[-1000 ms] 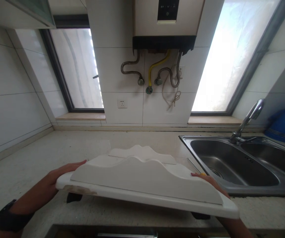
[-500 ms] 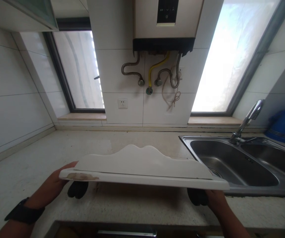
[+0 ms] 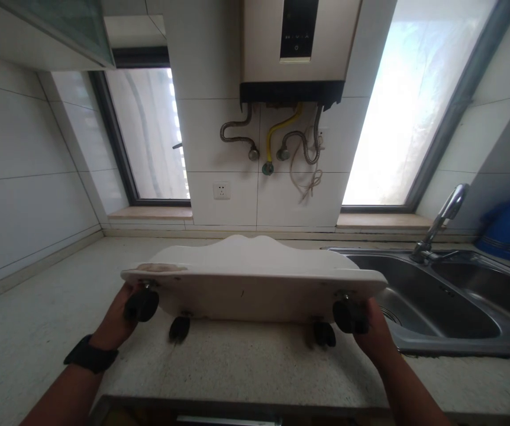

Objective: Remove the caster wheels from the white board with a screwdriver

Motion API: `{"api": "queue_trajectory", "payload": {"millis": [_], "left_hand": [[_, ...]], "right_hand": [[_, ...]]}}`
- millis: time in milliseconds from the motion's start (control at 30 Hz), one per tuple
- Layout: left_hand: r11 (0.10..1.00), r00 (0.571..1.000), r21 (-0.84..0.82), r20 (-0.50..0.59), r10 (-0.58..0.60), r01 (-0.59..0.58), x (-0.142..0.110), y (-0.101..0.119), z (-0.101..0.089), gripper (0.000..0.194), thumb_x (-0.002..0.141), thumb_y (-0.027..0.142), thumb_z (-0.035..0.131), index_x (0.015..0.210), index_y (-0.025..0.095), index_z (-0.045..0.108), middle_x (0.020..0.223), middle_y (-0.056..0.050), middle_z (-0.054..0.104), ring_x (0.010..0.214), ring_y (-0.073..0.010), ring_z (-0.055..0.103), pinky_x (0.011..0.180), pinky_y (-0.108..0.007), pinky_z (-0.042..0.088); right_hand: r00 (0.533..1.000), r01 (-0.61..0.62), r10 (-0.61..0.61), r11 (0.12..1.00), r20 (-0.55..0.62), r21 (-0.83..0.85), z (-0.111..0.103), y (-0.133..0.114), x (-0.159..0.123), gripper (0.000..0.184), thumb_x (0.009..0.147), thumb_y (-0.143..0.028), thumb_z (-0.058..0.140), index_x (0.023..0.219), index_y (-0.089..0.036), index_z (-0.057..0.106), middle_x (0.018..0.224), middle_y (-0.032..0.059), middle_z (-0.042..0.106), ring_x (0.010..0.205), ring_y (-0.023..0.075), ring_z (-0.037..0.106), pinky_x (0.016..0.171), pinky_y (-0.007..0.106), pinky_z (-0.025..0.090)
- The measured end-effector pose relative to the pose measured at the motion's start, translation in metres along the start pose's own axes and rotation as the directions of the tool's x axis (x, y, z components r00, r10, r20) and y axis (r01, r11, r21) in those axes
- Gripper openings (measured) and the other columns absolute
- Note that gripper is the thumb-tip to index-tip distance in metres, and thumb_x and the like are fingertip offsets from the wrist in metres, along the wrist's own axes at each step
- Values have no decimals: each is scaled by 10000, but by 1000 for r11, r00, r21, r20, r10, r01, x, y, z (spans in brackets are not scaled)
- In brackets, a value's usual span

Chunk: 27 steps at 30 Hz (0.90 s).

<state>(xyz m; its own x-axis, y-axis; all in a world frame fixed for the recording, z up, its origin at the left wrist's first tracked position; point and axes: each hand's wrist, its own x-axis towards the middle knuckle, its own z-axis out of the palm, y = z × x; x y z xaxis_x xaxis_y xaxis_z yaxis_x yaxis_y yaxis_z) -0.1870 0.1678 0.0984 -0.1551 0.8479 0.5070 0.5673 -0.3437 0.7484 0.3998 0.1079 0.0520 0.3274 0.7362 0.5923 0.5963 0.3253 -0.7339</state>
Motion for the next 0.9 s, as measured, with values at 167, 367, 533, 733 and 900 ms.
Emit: {"api": "queue_trajectory", "payload": {"millis": [167,367,533,733,900], "left_hand": [[999,998,0,48,41,-41,16,2,-2,331,830,489,651,1050,242,663,1100,-118,778,1074,-359,719,1014,-519,588],[989,990,42,20,142,-143,31,2,10,312,866,413,592,1077,196,665,1129,-127,762,1085,-331,712,976,-465,593],[994,993,15,46,111,-112,42,9,21,417,885,497,611,1136,170,673,1202,-140,750,1135,-339,696,1007,-440,565],[997,998,-62,61,-33,37,52,12,34,572,921,604,588,1243,142,684,1293,-161,735,1220,-361,663,1070,-457,525],[973,982,-145,78,-171,180,43,2,44,738,882,771,575,1188,116,720,1212,-173,776,1212,-399,677,1064,-489,542]], "right_hand": [[999,19,-19,1000,44,-1,2,-23,16,281,831,-378,623,1062,-225,667,1019,96,772,900,271,697,764,385,565],[999,-41,42,999,35,-25,17,-33,30,355,898,-469,587,1141,-221,662,1080,89,756,1014,295,688,865,421,533],[995,-96,97,994,31,-46,28,-28,41,400,908,-546,586,1120,-216,663,1069,90,747,1031,310,682,888,434,511],[992,-119,119,993,29,-15,39,-23,52,585,904,-673,551,1203,-182,658,1200,141,722,1152,349,650,986,472,491],[984,-176,175,983,28,45,48,-15,51,683,895,-709,551,1328,-184,615,1358,155,689,1274,363,615,1083,498,471]]}}
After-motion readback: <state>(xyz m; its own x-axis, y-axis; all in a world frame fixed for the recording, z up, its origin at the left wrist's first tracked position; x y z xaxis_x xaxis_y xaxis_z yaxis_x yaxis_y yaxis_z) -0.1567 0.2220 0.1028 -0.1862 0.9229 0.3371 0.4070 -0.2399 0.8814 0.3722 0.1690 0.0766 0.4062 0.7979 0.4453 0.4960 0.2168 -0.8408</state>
